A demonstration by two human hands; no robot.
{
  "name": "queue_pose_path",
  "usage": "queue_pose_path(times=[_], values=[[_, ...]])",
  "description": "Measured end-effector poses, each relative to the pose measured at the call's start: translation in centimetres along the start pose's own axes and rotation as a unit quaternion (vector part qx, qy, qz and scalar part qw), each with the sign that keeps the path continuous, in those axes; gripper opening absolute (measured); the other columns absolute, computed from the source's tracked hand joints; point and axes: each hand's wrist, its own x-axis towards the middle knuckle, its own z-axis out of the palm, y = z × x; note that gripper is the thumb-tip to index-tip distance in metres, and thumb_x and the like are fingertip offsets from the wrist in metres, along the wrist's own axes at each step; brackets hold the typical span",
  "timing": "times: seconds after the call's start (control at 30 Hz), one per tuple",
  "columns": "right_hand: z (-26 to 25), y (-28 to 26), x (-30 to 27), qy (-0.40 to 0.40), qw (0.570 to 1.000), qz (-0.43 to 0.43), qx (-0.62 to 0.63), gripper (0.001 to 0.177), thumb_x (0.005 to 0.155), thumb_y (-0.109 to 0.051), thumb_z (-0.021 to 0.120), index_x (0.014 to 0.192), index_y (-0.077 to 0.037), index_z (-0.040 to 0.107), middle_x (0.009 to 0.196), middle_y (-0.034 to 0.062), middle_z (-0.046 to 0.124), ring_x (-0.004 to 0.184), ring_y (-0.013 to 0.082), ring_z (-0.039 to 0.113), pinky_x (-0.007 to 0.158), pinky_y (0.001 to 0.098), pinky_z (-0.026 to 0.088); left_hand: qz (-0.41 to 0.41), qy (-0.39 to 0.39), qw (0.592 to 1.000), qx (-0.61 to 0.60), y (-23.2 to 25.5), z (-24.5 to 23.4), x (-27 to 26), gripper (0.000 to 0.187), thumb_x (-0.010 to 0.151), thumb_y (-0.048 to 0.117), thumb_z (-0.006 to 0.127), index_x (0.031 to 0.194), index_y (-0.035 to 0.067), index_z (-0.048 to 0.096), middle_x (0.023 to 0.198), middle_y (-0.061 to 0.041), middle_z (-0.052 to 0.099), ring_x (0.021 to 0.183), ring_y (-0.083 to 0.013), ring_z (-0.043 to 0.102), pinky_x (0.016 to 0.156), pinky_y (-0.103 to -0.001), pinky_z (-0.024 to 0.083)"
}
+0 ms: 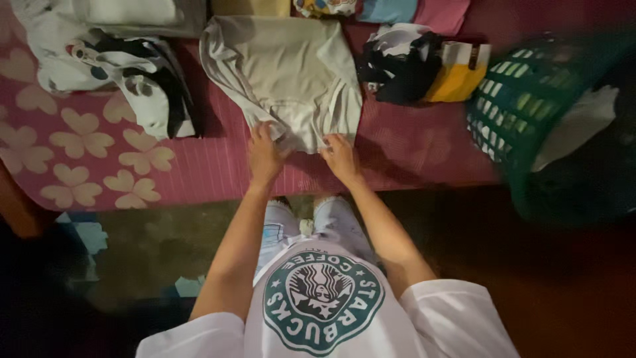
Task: The person takes clothes from a green laundry basket and folds them on a bed, arranging folded items in piles by type. They fold small garments, a dark bra, white shirts and other clothing pieces, smoothing and stacking each folded item on the bed.
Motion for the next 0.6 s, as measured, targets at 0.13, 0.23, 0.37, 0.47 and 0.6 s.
queue_pose_path(times=[0.13,0.23,0.37,0.47,0.6], values=[[1.8,1.5,-0.2,0.018,0.99,-0.005,-0.142,0.025,0.084,-0.018,0.075,0.104,-0.006,0.065,0.1,0.0169,0.068,0.097,0.0398,0.066,0.081,0.0502,0.053,-0.016,0.01,0.999,0.028,-3.0,0.7,0.2,0.049,0.082,-0.001,0.071,0.13,0.01,0.065,0.128,-0.023,0.061,0.109,-0.0406,0.06,0.088,-0.049,0.053],[2.2,2.9,-0.5,0.072,0.987,-0.027,-0.141,0.016,0.09,-0.016,0.071,0.101,-0.009,0.061,0.095,0.015,0.069,0.094,0.0377,0.068,0.082,0.0487,0.054,-0.027,0.016,0.996,-0.081,-8.1,1.5,0.1,0.025,0.091,0.009,0.072,0.114,0.006,0.062,0.112,-0.016,0.067,0.108,-0.0351,0.064,0.093,-0.05,0.049],[1.9,3.6,-1.6,0.135,0.979,0.15,-0.019,0.019,0.097,-0.015,0.063,0.112,-0.009,0.055,0.094,0.0159,0.069,0.086,0.0381,0.071,0.073,0.0491,0.054,-0.22,0.1,0.955,-0.173,-13.8,1.1,-2.6,0.019,0.094,0.008,0.062,0.111,0.0,0.057,0.109,-0.017,0.061,0.1,-0.0314,0.062,0.088,-0.041,0.051],[1.6,2.7,-2.2,0.064,0.976,0.208,-0.032,0.021,0.102,-0.019,0.062,0.115,-0.008,0.051,0.089,0.0162,0.069,0.083,0.0395,0.07,0.069,0.0521,0.051,-0.183,0.181,0.966,-0.024,-13.2,1.2,-4.6,0.029,0.084,0.0,0.067,0.108,-0.007,0.052,0.108,-0.025,0.054,0.101,-0.0383,0.054,0.089,-0.049,0.044],[2.3,0.4,-2.2,0.089,0.987,0.124,-0.052,0.043,0.087,-0.028,0.075,0.111,-0.004,0.048,0.093,0.0229,0.067,0.084,0.0434,0.067,0.071,0.0535,0.052,-0.055,0.114,0.991,-0.03,-7.9,1.7,-4.4,0.036,0.088,0.001,0.071,0.121,-0.002,0.057,0.116,-0.021,0.057,0.111,-0.0385,0.056,0.095,-0.049,0.047]])
